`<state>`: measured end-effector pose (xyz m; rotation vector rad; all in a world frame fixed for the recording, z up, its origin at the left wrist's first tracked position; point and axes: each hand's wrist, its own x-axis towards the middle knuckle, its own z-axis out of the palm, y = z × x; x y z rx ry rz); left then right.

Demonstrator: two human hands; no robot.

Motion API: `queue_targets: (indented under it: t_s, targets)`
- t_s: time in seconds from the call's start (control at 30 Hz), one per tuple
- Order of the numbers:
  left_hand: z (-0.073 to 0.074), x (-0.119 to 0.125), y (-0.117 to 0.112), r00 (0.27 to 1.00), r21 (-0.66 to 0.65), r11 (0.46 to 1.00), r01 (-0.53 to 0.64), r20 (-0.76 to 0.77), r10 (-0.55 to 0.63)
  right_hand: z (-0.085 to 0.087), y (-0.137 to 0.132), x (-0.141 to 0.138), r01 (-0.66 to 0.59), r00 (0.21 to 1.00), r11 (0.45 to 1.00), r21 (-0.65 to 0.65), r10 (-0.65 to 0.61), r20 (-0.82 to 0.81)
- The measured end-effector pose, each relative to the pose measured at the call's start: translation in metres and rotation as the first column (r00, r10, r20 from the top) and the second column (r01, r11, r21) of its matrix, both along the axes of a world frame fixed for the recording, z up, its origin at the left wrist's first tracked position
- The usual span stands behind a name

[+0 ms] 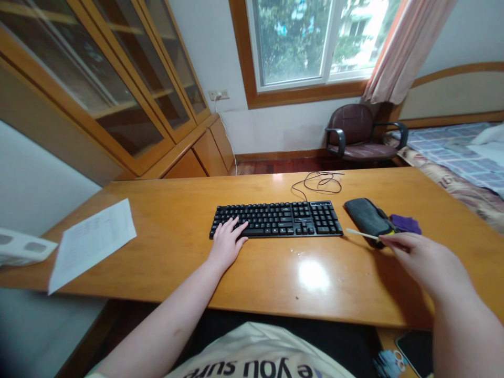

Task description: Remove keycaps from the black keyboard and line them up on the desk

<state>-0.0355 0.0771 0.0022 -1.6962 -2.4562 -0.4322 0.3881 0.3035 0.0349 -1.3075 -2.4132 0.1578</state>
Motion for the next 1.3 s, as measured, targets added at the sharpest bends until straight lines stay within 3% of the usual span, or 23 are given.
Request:
queue_targets:
  t_s: [0.1, 0.2, 0.33, 0.5, 0.73, 0.9, 1.07, 1.3]
  targets:
    - [0.001, 0.000, 0.000, 1.000, -0.002, 1.000, 0.001, -0.002, -0.001, 0.018, -0.014, -0.021, 0.190, 0.980, 0.979, -0.070, -0.186, 0.067]
    - [0.002, 0.001, 0.000, 1.000, -0.003, 1.000, 0.001, -0.002, -0.001, 0.029, -0.033, -0.061, 0.208, 0.977, 0.923, -0.324, -0.208, 0.037]
    - [0.001, 0.000, 0.000, 1.000, -0.002, 1.000, 0.001, -0.004, -0.001, 0.019, -0.044, -0.101, 0.134, 0.962, 0.885, -0.445, -0.224, -0.154]
    - [0.001, 0.000, 0.000, 1.000, 0.001, 1.000, 0.005, -0.006, -0.005, 0.000, -0.032, -0.117, 0.077, 0.943, 0.865, -0.496, -0.225, -0.247]
    - [-0.002, -0.002, 0.000, 1.000, 0.010, 1.000, 0.005, 0.002, -0.005, 0.012, -0.022, -0.129, 0.123, 0.976, 0.874, -0.470, -0.192, -0.101]
    - [-0.002, -0.002, -0.001, 1.000, 0.019, 1.000, 0.009, 0.010, -0.010, 0.005, -0.018, -0.132, 0.149, 0.989, 0.946, -0.289, -0.144, 0.039]
    - [0.000, -0.001, 0.000, 1.000, 0.015, 1.000, 0.002, 0.017, -0.002, 0.000, -0.017, -0.132, 0.141, 0.983, 0.974, -0.176, -0.118, 0.139]
    - [0.000, -0.002, -0.001, 1.000, 0.008, 1.000, 0.006, 0.016, -0.006, 0.001, -0.014, -0.128, 0.123, 0.966, 0.967, -0.225, -0.065, 0.252]
